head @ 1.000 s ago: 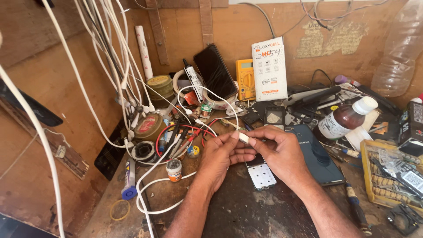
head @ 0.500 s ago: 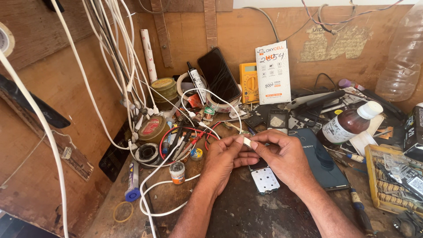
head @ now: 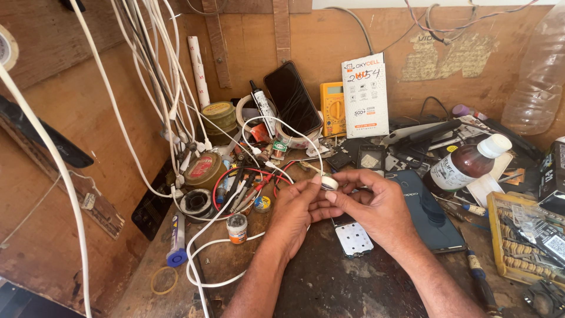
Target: The person works on a small mobile phone at a cluttered workbench, holding the phone body and its white back cover, then manipulating a small white component and a flex cable with both hands. They press and align small parts, reposition the phone repeatedly, and handle the keypad board and cover while fitting components together.
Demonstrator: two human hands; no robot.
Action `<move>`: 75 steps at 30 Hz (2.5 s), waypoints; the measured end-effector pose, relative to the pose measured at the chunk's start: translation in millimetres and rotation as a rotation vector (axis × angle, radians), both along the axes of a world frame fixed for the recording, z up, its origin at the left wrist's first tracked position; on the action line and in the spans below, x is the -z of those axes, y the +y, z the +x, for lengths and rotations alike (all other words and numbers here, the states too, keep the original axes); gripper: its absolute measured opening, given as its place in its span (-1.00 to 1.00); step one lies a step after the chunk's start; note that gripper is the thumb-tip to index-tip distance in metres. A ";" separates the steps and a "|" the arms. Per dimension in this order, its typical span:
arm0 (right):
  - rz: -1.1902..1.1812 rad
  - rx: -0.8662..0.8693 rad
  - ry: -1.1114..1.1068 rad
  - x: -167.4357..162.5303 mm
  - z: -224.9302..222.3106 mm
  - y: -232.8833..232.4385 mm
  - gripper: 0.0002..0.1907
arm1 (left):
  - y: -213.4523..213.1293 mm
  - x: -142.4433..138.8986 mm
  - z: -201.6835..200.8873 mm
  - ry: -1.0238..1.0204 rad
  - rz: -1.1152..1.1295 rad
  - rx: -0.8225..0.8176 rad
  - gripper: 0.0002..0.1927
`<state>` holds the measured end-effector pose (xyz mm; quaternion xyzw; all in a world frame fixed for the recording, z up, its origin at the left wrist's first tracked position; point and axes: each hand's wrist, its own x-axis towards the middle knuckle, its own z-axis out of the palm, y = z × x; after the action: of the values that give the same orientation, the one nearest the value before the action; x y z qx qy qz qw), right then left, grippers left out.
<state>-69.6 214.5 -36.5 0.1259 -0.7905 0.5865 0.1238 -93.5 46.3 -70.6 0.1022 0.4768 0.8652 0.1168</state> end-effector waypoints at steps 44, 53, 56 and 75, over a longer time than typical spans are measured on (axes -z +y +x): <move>0.021 0.094 0.170 -9.3 8.4 2.5 -0.80 | 6.2 -0.1 4.9 0.217 -0.126 -0.164 -0.73; 0.072 0.088 0.174 -9.7 11.2 0.5 -0.81 | 2.4 1.6 -0.2 0.200 -0.042 -0.144 -0.76; 0.045 0.065 0.224 -9.3 9.2 -0.1 -0.82 | 1.8 -1.9 2.2 0.228 -0.060 -0.140 -0.74; 0.148 -0.007 0.417 -5.3 17.4 3.1 -0.80 | 4.2 -28.1 19.7 0.330 -0.038 -0.156 -0.73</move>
<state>-52.2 217.6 -31.2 0.2561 -0.7883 0.4885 0.2727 -73.8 50.4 -42.5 0.2032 0.5124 0.8339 -0.0288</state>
